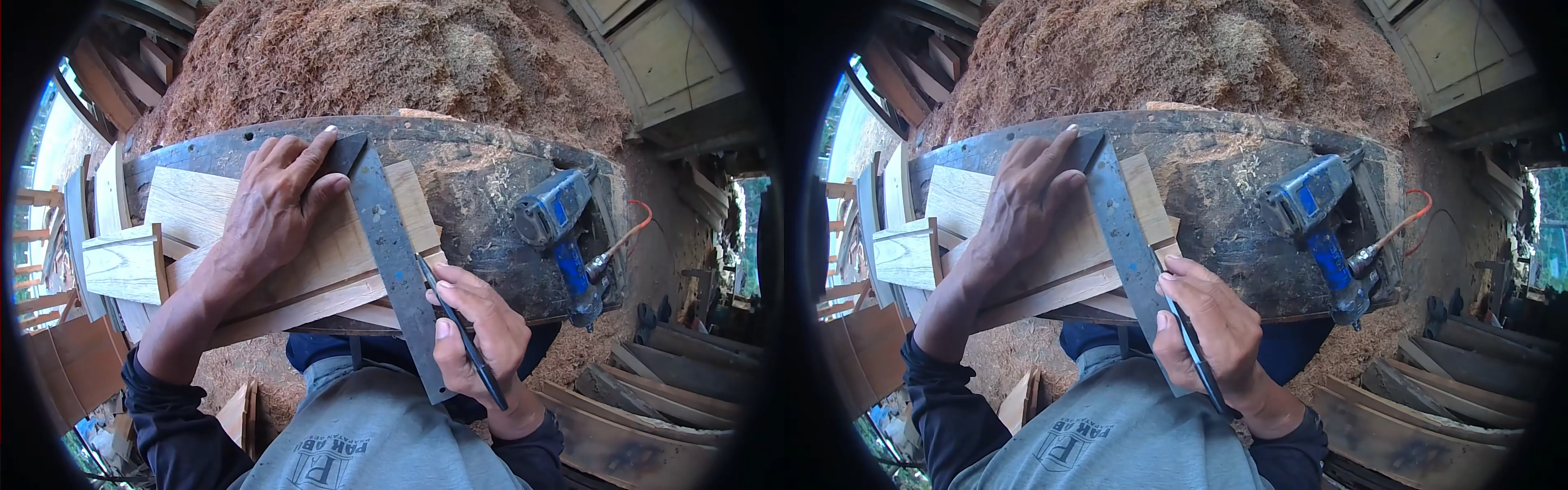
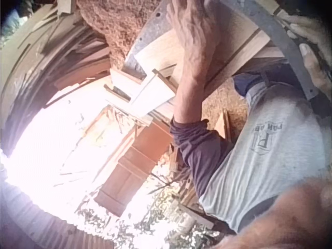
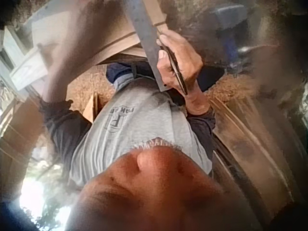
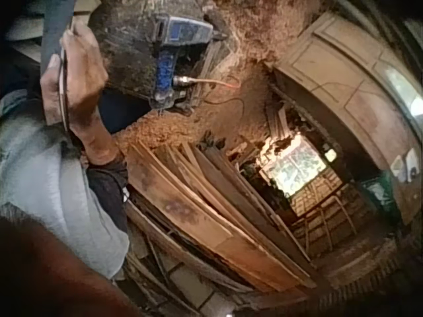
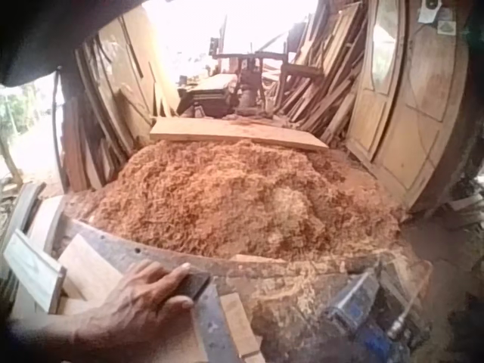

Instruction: The person marks lines on wooden boards using a square ruler and a pencil. They apply wood glue from a bottle to the edges of the boards and join them together to assemble a frame.

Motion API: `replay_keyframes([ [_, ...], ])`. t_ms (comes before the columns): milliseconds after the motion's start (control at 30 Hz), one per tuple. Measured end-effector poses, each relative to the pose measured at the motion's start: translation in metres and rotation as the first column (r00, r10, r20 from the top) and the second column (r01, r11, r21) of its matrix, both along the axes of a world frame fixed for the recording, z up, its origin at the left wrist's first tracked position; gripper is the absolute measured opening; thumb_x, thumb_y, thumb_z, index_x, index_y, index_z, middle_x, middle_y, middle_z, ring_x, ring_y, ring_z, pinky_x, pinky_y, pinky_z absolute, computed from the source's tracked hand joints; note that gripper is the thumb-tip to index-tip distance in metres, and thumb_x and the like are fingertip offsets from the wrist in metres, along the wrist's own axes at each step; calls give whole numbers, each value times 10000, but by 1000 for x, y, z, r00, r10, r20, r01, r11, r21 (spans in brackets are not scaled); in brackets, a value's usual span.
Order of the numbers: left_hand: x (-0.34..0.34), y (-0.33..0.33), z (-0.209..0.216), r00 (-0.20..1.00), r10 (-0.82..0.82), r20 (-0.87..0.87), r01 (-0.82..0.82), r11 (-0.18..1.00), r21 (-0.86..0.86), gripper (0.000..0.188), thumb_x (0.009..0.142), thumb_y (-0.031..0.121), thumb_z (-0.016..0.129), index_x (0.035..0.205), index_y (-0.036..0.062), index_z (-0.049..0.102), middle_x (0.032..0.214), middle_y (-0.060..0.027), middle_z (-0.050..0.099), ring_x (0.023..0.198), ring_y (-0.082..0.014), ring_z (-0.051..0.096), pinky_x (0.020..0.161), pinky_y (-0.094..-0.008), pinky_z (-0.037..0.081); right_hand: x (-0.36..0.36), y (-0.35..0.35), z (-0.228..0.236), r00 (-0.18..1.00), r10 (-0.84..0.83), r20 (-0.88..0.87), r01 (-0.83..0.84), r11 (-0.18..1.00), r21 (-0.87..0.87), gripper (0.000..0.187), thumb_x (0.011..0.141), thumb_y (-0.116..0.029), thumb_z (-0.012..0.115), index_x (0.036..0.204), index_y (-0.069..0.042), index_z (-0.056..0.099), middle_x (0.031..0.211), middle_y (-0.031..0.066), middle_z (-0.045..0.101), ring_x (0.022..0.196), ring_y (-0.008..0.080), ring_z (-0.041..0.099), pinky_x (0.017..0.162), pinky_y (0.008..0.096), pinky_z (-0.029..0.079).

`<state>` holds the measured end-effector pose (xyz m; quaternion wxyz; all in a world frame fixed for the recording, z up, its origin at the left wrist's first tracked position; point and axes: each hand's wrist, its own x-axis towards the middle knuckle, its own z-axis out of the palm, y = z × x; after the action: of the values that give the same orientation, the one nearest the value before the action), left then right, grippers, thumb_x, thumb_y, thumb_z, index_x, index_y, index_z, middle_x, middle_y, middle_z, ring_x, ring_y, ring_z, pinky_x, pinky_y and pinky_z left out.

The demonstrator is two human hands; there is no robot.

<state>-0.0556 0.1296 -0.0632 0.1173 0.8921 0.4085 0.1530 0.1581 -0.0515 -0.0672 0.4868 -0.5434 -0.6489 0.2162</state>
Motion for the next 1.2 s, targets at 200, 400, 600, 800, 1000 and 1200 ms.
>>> replay_keyframes([
  [200, 1, 1, 0, 1000, -1, -1, 1, 1000, 10, 574, 985, 434, 555, 1343, -15, 566, 1054, -181, 602, 1022, -342, 554, 943, -441, 422, -1, 1, -3, 999, 5, 36, -5, 1000, 12, 295, 824, 27, 586, 1114, 79, 601, 1116, 303, 663, 862, 295, 747, 757, 360, 614],
  [400, 2, 0, 2, 1000, 0, 15, 0, 1000, -3, 555, 983, 427, 565, 1328, -8, 573, 1046, -183, 598, 1011, -337, 556, 940, -441, 423, 1, 1, -3, 999, 9, 41, -10, 1000, 24, 298, 819, 33, 582, 1111, 85, 601, 1109, 310, 662, 887, 316, 743, 745, 361, 633],
  [600, 0, -1, 1, 1000, 26, 7, -26, 1000, 12, 541, 974, 419, 587, 1310, -6, 585, 1020, -170, 595, 985, -324, 557, 927, -433, 427, 3, 2, -3, 999, 27, 27, -27, 999, 22, 301, 816, 34, 576, 1112, 88, 599, 1112, 318, 659, 905, 333, 739, 748, 373, 638],
  [800, 0, 0, 1, 1000, 26, -1, -26, 1000, 8, 542, 972, 421, 592, 1310, -3, 592, 1010, -169, 594, 970, -318, 561, 919, -427, 431, 3, 3, -2, 999, 33, 10, -33, 999, 5, 292, 831, 25, 574, 1115, 90, 590, 1105, 326, 658, 945, 360, 729, 768, 391, 642],
  [1000, 1, 0, 0, 1000, 9, 10, -9, 1000, 7, 546, 969, 417, 596, 1323, 1, 593, 1023, -174, 606, 981, -327, 569, 925, -426, 439, 3, 3, -5, 999, 28, -20, -27, 1000, 13, 286, 835, 32, 568, 1114, 89, 588, 1104, 323, 660, 960, 369, 724, 773, 398, 642],
  [1200, 1, 0, 0, 1000, -6, 24, 5, 1000, 20, 548, 969, 420, 591, 1322, 1, 597, 1040, -171, 615, 992, -333, 572, 932, -430, 440, 4, 4, -4, 999, 27, 17, -27, 1000, 16, 296, 826, 39, 575, 1117, 85, 597, 1098, 313, 665, 936, 355, 732, 765, 389, 642],
])
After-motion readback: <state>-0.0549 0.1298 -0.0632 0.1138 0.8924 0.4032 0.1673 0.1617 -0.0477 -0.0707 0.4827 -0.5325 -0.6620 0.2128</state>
